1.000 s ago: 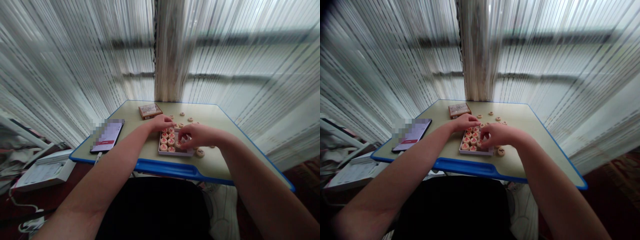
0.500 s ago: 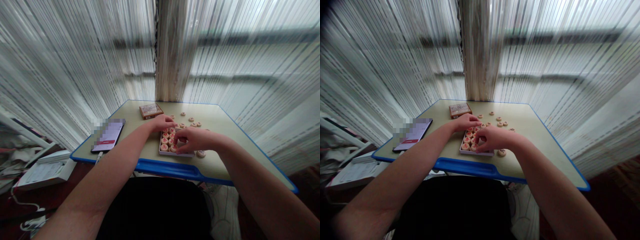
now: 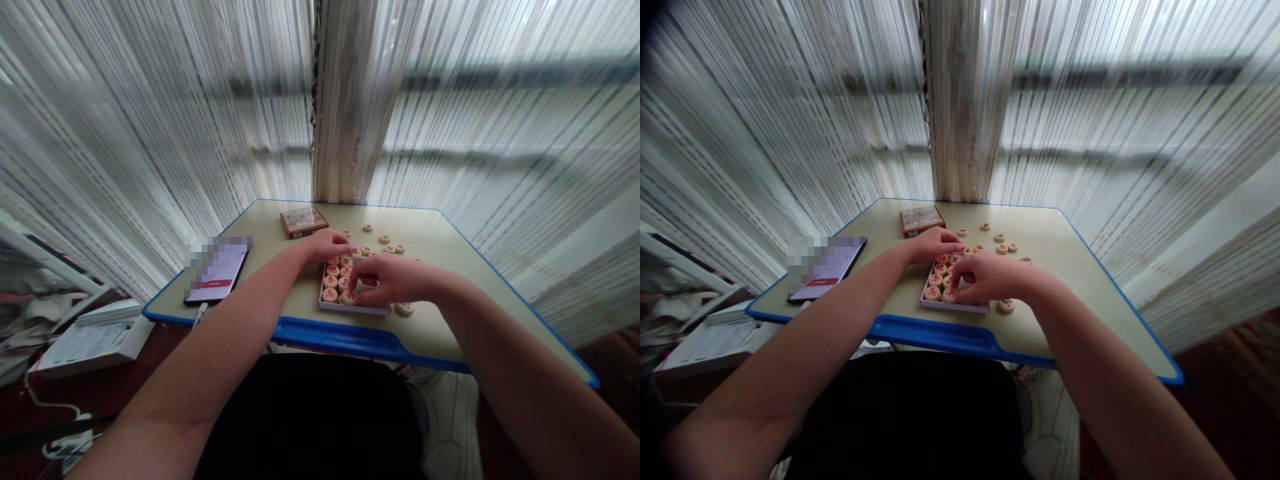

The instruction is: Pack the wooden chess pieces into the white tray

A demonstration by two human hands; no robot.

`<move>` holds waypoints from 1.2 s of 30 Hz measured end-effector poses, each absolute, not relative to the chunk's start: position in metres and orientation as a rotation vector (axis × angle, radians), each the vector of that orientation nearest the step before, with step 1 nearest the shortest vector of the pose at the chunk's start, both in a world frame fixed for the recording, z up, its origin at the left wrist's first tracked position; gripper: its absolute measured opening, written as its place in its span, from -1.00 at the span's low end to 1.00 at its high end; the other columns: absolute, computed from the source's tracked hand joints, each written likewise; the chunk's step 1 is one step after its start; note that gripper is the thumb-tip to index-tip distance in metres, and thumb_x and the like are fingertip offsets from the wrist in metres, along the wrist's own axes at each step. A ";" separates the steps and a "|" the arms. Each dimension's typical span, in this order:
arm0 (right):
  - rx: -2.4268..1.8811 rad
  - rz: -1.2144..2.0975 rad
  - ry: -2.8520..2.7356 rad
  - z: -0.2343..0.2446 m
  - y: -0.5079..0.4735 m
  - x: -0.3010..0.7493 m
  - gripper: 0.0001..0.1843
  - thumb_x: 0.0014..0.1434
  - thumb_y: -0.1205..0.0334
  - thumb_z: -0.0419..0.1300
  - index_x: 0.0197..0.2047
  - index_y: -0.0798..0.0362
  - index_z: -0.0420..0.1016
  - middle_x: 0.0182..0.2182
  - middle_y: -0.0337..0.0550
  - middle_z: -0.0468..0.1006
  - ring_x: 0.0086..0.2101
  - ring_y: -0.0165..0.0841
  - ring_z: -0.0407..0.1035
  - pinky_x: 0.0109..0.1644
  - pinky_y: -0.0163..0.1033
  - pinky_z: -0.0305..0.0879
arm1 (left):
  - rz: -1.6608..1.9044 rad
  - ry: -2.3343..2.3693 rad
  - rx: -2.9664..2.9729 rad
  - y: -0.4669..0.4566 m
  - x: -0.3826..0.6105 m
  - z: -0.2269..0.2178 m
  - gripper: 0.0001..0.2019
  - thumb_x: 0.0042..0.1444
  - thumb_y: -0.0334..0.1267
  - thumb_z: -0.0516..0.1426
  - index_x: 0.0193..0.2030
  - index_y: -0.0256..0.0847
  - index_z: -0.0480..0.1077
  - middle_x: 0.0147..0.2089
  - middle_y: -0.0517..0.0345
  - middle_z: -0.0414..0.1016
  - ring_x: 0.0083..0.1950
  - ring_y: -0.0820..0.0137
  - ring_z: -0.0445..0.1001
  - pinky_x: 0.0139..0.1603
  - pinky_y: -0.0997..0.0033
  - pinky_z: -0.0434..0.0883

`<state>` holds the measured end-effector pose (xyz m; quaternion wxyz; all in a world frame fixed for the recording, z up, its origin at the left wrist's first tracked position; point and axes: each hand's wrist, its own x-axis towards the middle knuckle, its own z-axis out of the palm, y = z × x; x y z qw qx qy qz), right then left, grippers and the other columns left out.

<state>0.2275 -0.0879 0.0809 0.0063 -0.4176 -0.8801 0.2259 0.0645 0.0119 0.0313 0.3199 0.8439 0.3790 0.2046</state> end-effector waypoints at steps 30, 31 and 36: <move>-1.973 -0.152 -1.976 0.046 -0.020 0.292 -0.61 0.12 0.12 -0.05 -0.16 0.13 0.49 -0.22 0.06 0.44 -0.14 -0.23 0.27 -0.05 -0.17 0.12 | 0.545 0.996 2.104 0.011 0.065 0.025 -0.67 -0.09 -0.06 0.13 -0.33 -0.33 0.45 -0.40 0.07 0.47 -0.41 0.43 0.36 -0.43 0.48 0.28; -2.079 -0.137 -1.910 0.045 -0.019 0.295 -0.59 0.13 0.12 -0.06 -0.12 0.12 0.47 -0.15 0.10 0.42 -0.08 -0.18 0.25 -0.03 -0.14 0.13 | 0.553 0.988 2.091 0.012 0.065 0.024 -0.68 -0.09 -0.08 0.13 -0.32 -0.33 0.44 -0.41 0.09 0.45 -0.43 0.45 0.35 -0.45 0.49 0.27; -2.579 0.133 -1.710 0.047 -0.022 0.298 -0.47 0.13 -0.02 -0.05 0.03 0.13 0.39 -0.02 0.18 0.38 -0.05 -0.07 0.28 -0.10 -0.07 0.23 | 0.796 1.093 2.032 0.018 0.066 0.018 -0.73 -0.15 -0.26 0.15 -0.26 -0.29 0.30 -0.46 0.25 0.30 -0.48 0.52 0.26 -0.48 0.53 0.25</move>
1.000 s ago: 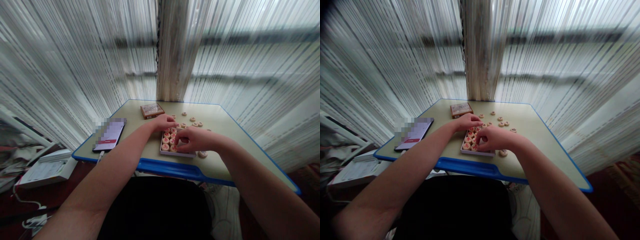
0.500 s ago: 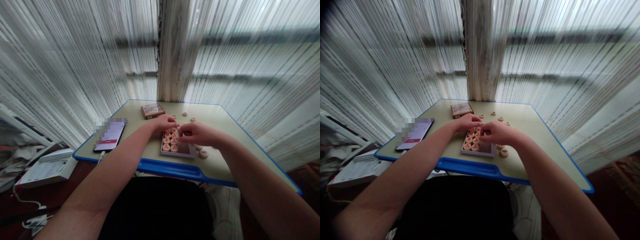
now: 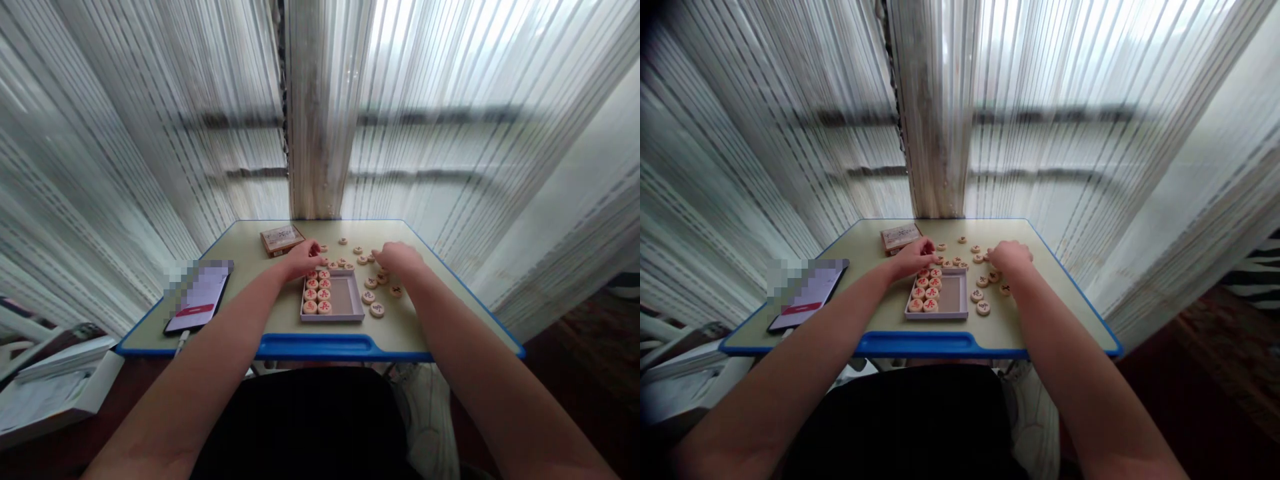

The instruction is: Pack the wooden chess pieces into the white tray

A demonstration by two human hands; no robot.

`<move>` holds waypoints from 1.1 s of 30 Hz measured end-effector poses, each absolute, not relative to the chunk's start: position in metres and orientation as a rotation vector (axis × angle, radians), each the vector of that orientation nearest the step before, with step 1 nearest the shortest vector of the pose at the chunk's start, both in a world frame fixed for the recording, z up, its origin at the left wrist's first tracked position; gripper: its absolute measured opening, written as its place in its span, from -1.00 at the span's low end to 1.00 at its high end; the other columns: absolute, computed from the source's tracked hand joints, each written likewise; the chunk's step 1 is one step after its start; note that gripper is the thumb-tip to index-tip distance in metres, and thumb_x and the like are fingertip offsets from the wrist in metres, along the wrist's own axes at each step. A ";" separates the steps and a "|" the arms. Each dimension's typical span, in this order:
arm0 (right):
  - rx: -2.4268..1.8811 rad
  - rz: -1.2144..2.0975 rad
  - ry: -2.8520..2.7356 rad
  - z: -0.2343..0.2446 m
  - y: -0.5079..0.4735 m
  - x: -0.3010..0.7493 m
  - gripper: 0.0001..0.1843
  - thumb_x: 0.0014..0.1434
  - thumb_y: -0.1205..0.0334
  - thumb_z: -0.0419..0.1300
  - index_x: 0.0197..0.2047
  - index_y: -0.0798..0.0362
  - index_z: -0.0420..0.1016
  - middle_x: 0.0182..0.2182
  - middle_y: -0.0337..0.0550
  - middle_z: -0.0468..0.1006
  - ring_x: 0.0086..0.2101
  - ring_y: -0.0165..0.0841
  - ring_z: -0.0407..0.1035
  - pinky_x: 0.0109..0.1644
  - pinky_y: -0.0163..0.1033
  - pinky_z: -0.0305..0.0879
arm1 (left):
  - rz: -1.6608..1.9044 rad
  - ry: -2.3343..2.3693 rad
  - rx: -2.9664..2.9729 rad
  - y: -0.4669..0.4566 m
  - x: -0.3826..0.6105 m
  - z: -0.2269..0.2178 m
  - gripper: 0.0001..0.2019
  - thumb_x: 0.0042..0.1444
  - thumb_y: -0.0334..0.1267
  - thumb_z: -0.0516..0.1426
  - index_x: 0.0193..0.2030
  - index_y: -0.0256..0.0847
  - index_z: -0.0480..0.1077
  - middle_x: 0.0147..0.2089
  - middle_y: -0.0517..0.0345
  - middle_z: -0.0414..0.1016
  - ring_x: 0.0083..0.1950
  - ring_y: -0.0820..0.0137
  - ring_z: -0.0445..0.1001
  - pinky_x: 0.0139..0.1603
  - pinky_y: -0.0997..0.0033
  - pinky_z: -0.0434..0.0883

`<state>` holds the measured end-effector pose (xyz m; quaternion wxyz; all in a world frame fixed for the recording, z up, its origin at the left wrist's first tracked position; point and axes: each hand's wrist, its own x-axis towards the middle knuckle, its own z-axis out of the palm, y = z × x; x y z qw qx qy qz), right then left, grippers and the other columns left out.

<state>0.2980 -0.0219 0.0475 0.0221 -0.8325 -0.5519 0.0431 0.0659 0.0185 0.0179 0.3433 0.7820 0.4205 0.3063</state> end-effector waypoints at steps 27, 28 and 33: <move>-2.268 0.997 -2.233 0.077 -0.077 0.289 0.34 -0.60 -0.12 0.41 0.28 -0.13 -0.08 0.24 0.13 -0.09 -0.11 0.00 0.34 -0.45 -0.21 0.44 | 0.452 1.085 2.035 0.005 0.068 0.032 -0.78 -0.17 -0.23 0.08 -0.46 -0.34 0.45 -0.60 0.20 0.34 -0.60 0.54 0.20 -0.59 0.54 0.15; -2.266 1.013 -2.220 0.077 -0.077 0.288 0.35 -0.59 -0.11 0.42 0.29 -0.12 -0.09 0.24 0.14 -0.10 -0.13 0.00 0.34 -0.46 -0.21 0.44 | 0.449 1.080 2.039 0.006 0.068 0.031 -0.78 -0.17 -0.22 0.09 -0.46 -0.34 0.45 -0.60 0.20 0.34 -0.60 0.54 0.21 -0.59 0.54 0.15; -2.221 1.070 -2.187 0.083 -0.082 0.284 0.28 -0.49 -0.07 0.40 0.29 -0.09 -0.10 0.23 0.15 -0.07 -0.20 -0.10 0.40 -0.44 -0.21 0.45 | 0.454 1.079 2.084 0.010 0.066 0.029 -0.75 -0.15 -0.17 0.10 -0.44 -0.33 0.47 -0.55 0.17 0.39 -0.52 0.49 0.29 -0.52 0.52 0.22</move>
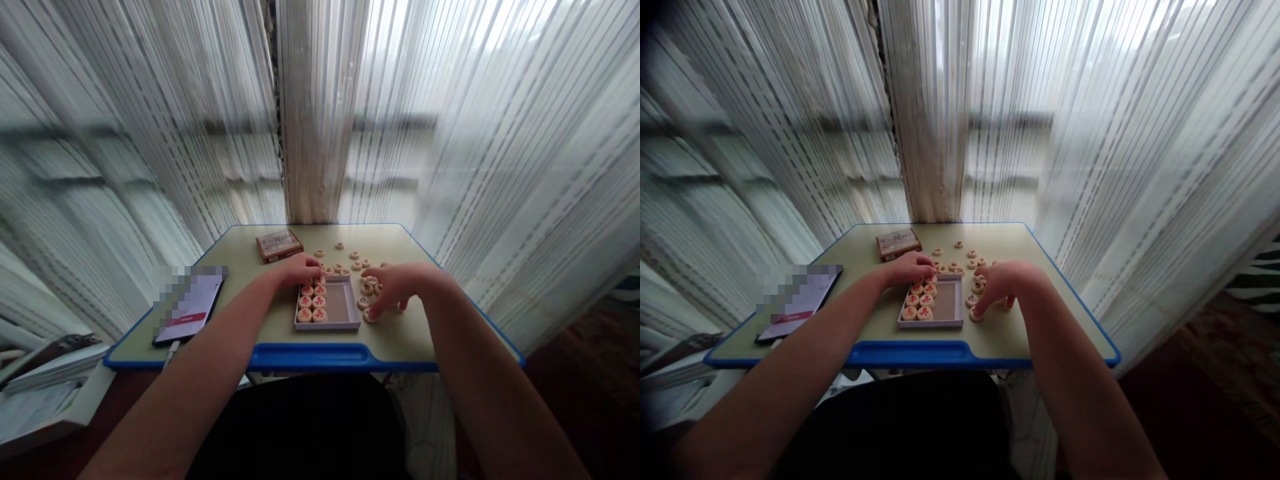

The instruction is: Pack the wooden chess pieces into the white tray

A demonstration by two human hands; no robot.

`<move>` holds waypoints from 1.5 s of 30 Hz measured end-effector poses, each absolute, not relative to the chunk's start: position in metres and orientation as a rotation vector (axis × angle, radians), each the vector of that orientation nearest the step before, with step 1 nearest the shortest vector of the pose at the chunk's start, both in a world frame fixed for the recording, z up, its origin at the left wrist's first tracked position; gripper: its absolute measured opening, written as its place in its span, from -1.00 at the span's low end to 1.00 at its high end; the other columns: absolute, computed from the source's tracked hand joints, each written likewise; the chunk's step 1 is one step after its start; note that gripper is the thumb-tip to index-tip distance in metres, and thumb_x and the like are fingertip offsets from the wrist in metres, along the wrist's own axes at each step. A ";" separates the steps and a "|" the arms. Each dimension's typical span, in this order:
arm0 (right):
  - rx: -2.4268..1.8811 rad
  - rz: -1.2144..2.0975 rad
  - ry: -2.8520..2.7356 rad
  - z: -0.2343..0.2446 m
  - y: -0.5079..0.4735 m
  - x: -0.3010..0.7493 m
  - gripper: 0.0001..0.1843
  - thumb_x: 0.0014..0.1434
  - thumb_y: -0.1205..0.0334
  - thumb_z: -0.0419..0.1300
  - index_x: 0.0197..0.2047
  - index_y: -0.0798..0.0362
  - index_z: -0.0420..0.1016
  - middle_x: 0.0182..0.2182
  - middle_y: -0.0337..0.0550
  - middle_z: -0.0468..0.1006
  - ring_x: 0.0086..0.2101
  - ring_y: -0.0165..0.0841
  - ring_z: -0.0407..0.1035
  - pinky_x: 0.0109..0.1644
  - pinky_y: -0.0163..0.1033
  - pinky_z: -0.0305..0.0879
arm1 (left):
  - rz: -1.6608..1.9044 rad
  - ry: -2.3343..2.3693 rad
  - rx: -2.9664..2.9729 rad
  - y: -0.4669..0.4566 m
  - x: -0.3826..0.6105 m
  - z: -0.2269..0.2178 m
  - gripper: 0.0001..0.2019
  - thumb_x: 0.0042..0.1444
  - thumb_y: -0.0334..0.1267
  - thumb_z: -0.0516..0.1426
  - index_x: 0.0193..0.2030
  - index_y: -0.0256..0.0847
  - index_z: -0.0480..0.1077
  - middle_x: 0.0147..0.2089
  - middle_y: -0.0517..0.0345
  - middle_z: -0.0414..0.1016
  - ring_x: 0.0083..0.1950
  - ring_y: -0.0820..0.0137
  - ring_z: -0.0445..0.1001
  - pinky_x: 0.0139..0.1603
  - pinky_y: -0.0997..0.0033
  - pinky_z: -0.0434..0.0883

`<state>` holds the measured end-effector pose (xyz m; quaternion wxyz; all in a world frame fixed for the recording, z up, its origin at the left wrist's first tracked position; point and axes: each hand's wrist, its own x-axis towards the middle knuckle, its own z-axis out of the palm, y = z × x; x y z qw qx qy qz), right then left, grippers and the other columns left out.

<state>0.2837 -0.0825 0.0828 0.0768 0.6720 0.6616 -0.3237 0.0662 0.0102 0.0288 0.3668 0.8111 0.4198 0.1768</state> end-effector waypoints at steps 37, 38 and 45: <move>1.977 -0.160 2.517 0.061 -0.043 0.286 -0.52 -0.11 0.32 0.19 -0.04 0.02 0.42 -0.16 -0.08 0.51 -0.17 -0.22 0.36 -0.12 -0.26 0.24 | 0.430 1.001 1.940 0.011 0.064 0.028 -0.77 -0.16 -0.21 0.16 -0.41 -0.35 0.50 -0.55 0.16 0.39 -0.56 0.54 0.22 -0.56 0.53 0.16; 1.999 -0.170 2.507 0.062 -0.043 0.287 -0.53 -0.12 0.34 0.19 -0.05 0.02 0.43 -0.18 -0.10 0.52 -0.19 -0.24 0.37 -0.14 -0.27 0.24 | 0.426 1.004 1.940 0.010 0.064 0.028 -0.75 -0.16 -0.18 0.16 -0.40 -0.35 0.50 -0.55 0.16 0.39 -0.56 0.54 0.22 -0.56 0.53 0.16; 2.147 -0.231 2.416 0.065 -0.042 0.291 -0.59 -0.10 0.32 0.16 -0.11 0.02 0.47 -0.24 -0.16 0.55 -0.27 -0.31 0.40 -0.22 -0.33 0.25 | 0.468 0.995 2.034 0.009 0.063 0.029 -0.70 -0.12 -0.12 0.13 -0.38 -0.35 0.52 -0.43 0.10 0.48 -0.42 0.46 0.34 -0.42 0.49 0.24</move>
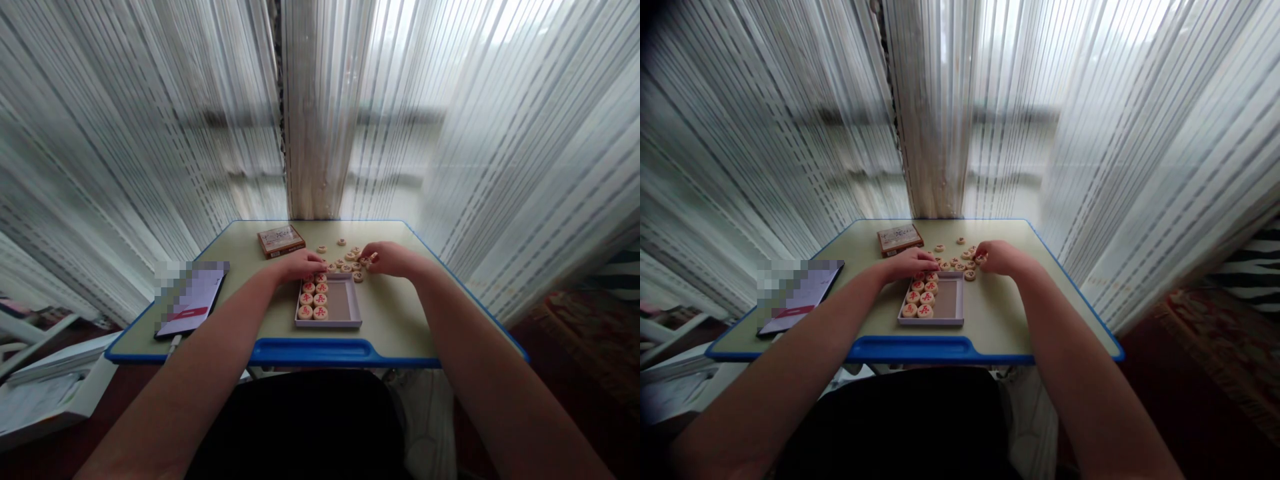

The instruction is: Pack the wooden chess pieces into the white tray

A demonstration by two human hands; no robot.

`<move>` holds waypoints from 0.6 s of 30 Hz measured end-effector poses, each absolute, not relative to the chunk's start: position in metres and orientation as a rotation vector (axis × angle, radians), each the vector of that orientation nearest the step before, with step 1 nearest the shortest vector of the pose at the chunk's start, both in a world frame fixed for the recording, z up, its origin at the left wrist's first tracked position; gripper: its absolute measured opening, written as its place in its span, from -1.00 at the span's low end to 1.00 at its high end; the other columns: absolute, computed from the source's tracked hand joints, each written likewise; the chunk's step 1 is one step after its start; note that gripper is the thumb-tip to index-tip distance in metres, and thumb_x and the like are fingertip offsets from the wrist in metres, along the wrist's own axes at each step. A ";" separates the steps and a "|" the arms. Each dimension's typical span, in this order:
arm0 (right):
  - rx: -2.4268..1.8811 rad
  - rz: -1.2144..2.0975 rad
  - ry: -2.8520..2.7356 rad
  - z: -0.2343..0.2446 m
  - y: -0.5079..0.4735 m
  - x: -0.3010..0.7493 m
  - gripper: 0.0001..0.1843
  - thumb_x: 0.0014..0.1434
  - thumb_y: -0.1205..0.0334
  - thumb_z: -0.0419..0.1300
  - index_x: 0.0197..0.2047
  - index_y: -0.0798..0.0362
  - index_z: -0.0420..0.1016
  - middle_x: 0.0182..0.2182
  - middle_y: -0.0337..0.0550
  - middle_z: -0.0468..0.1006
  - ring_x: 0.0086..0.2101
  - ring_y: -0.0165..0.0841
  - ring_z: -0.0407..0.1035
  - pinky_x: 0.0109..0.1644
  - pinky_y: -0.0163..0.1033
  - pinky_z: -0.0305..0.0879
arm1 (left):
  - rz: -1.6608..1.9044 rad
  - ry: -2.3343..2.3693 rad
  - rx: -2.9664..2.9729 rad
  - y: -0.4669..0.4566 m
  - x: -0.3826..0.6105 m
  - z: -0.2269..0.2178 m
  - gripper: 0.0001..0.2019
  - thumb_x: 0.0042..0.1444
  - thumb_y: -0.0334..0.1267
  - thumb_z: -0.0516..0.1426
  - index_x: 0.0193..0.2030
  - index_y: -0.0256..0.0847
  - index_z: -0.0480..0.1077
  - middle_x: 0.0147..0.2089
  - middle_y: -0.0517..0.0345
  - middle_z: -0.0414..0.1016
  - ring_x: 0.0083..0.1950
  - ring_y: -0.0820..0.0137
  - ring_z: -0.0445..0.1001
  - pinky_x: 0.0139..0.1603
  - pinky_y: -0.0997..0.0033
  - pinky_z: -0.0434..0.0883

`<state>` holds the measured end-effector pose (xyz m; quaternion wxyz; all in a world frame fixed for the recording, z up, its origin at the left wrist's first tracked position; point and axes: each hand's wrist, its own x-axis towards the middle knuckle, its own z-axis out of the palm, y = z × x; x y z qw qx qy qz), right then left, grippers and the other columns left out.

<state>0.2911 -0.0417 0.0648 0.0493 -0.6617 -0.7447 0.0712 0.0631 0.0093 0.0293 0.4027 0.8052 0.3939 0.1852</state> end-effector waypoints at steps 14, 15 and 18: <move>-2.273 0.091 -1.895 0.045 -0.018 0.314 -0.65 0.00 0.24 0.07 -0.15 0.13 0.52 -0.21 0.00 0.55 -0.19 -0.25 0.40 -0.19 -0.29 0.25 | 0.544 1.039 2.129 0.012 0.066 0.025 -0.60 -0.03 0.00 0.04 -0.39 -0.35 0.48 -0.55 0.17 0.36 -0.55 0.52 0.23 -0.54 0.53 0.17; -2.269 0.104 -1.904 0.044 -0.017 0.314 -0.65 0.00 0.23 0.08 -0.15 0.12 0.52 -0.22 -0.01 0.55 -0.20 -0.26 0.41 -0.19 -0.30 0.25 | 0.567 1.036 2.129 0.013 0.066 0.025 -0.60 -0.03 0.01 0.03 -0.35 -0.34 0.47 -0.52 0.17 0.38 -0.53 0.52 0.25 -0.53 0.53 0.19; -2.250 0.120 -1.941 0.044 -0.018 0.310 -0.65 0.01 0.23 0.07 -0.15 0.11 0.52 -0.22 -0.04 0.55 -0.21 -0.28 0.40 -0.19 -0.32 0.25 | 0.560 1.046 2.129 0.013 0.066 0.025 -0.56 -0.03 0.05 0.03 -0.29 -0.33 0.45 -0.50 0.18 0.38 -0.51 0.50 0.27 -0.51 0.52 0.20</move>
